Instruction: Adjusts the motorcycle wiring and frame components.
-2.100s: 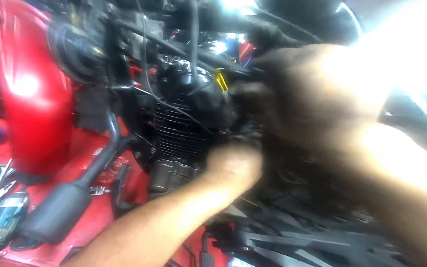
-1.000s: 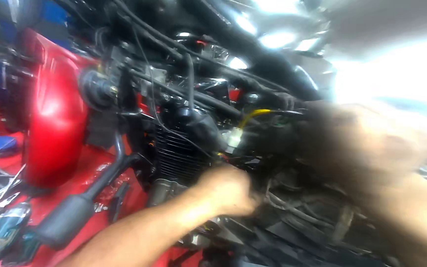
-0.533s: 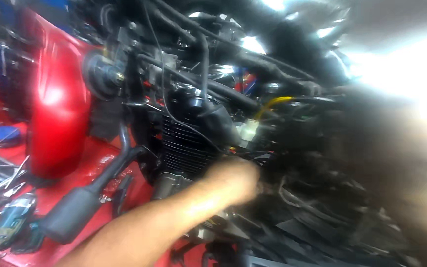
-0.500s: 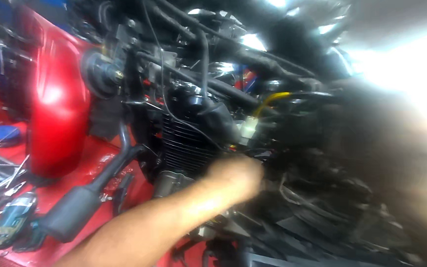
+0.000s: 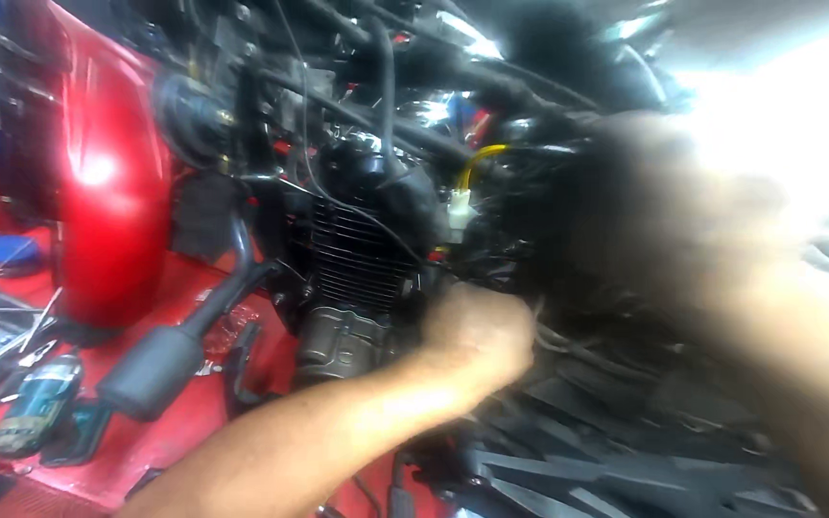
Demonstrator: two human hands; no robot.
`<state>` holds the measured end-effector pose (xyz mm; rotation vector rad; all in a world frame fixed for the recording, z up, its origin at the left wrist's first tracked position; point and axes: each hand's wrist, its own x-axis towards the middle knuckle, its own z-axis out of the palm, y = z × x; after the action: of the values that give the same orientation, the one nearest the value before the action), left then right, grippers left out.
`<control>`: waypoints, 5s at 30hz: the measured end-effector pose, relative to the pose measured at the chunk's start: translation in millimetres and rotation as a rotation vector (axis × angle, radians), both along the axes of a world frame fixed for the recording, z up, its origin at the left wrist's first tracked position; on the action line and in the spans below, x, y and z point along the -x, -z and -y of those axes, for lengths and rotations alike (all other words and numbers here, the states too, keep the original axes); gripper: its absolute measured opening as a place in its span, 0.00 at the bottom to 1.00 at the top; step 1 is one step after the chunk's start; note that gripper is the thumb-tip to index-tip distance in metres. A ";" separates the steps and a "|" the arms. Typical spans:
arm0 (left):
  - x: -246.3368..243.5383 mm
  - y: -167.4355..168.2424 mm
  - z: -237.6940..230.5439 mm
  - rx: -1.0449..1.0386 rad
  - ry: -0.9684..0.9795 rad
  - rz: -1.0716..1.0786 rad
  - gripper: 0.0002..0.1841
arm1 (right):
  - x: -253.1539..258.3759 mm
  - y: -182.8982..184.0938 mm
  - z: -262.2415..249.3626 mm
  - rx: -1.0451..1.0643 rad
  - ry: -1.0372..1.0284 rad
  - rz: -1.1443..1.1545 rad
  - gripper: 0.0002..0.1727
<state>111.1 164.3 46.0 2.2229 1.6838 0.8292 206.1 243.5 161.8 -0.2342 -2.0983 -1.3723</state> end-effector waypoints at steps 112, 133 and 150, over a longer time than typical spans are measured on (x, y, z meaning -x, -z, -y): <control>134.2 -189.5 34.5 -0.153 -0.200 -0.468 0.35 | -9.8 -72.4 22.3 0.911 -0.329 0.115 0.31; 115.5 -156.8 20.0 -0.829 -0.334 -0.703 0.19 | 3.2 -69.3 29.0 0.839 -0.202 -0.076 0.12; 93.8 -142.3 7.4 -0.968 -0.320 -0.498 0.24 | -36.5 -56.7 21.5 0.474 -0.165 -0.025 0.13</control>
<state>17.3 156.9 188.3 2.9996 2.2175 1.5197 242.6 222.0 218.4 -0.2599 -2.3379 -0.7594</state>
